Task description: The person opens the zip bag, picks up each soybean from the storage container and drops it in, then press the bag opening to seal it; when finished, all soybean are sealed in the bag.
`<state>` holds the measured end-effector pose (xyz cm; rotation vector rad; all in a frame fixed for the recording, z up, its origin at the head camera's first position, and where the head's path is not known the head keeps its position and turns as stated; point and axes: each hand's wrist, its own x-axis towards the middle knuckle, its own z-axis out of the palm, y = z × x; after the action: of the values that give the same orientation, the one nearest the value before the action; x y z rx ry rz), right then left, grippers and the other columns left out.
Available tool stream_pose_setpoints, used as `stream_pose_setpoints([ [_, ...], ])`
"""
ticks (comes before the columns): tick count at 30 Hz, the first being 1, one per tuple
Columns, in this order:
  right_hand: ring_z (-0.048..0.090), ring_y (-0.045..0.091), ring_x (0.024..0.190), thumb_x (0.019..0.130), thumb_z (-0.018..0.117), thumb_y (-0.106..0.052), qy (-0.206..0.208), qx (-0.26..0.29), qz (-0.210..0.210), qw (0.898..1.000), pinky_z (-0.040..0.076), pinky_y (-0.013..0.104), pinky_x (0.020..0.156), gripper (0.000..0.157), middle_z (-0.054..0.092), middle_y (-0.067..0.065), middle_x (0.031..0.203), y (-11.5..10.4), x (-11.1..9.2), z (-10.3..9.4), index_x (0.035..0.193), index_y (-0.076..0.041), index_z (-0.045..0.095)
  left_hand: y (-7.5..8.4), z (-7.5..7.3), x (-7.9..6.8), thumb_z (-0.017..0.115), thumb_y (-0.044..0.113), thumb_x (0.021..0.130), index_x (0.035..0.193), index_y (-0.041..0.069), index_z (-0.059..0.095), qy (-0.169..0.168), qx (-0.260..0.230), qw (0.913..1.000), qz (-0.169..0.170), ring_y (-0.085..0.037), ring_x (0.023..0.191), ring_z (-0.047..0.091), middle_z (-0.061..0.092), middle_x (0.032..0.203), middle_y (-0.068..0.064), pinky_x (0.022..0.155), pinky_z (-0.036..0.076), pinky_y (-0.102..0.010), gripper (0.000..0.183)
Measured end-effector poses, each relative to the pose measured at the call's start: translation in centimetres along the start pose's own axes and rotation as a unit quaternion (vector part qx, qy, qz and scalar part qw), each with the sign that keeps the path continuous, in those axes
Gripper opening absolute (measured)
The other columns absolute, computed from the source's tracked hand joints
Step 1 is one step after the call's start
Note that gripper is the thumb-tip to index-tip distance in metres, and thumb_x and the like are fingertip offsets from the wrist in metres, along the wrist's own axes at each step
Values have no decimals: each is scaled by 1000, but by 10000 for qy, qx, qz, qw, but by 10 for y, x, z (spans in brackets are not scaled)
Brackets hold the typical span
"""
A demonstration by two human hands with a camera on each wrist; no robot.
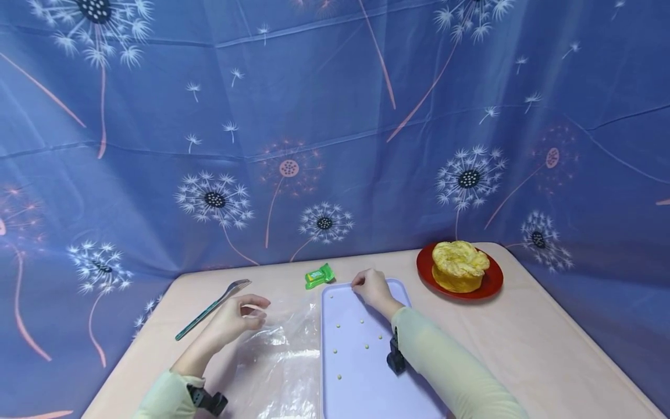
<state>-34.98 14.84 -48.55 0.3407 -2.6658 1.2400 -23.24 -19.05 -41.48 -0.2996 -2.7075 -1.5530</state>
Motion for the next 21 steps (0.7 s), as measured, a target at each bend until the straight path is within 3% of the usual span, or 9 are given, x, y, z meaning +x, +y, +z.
stream_pose_setpoints([
  [3, 68, 19, 80, 84, 79, -3, 34, 171, 12, 9998, 57, 36, 79, 2, 75, 4, 83, -2, 2, -3, 84, -5, 78, 0, 0, 1, 74, -3, 79, 112, 5, 73, 15, 25, 10000, -21, -27, 101, 68, 70, 113, -12, 74, 60, -32, 33],
  [9, 70, 24, 91, 86, 77, -3, -46, 732, 140, 9972, 55, 43, 91, 5, 76, 5, 90, -22, 3, -8, 90, -6, 80, 1, 0, 2, 73, -4, 80, 112, 5, 73, 16, 19, 10000, -37, -29, 104, 67, 70, 113, -11, 76, 60, -32, 34],
  [21, 69, 22, 97, 88, 76, -4, -805, 1788, 108, 9805, 57, 37, 90, 15, 75, 10, 102, -84, -1, 4, 101, 3, 76, 1, 0, 0, 73, -6, 77, 114, 2, 71, -67, -186, 9998, 24, -26, 99, 69, 70, 109, -9, 76, 60, -33, 37],
])
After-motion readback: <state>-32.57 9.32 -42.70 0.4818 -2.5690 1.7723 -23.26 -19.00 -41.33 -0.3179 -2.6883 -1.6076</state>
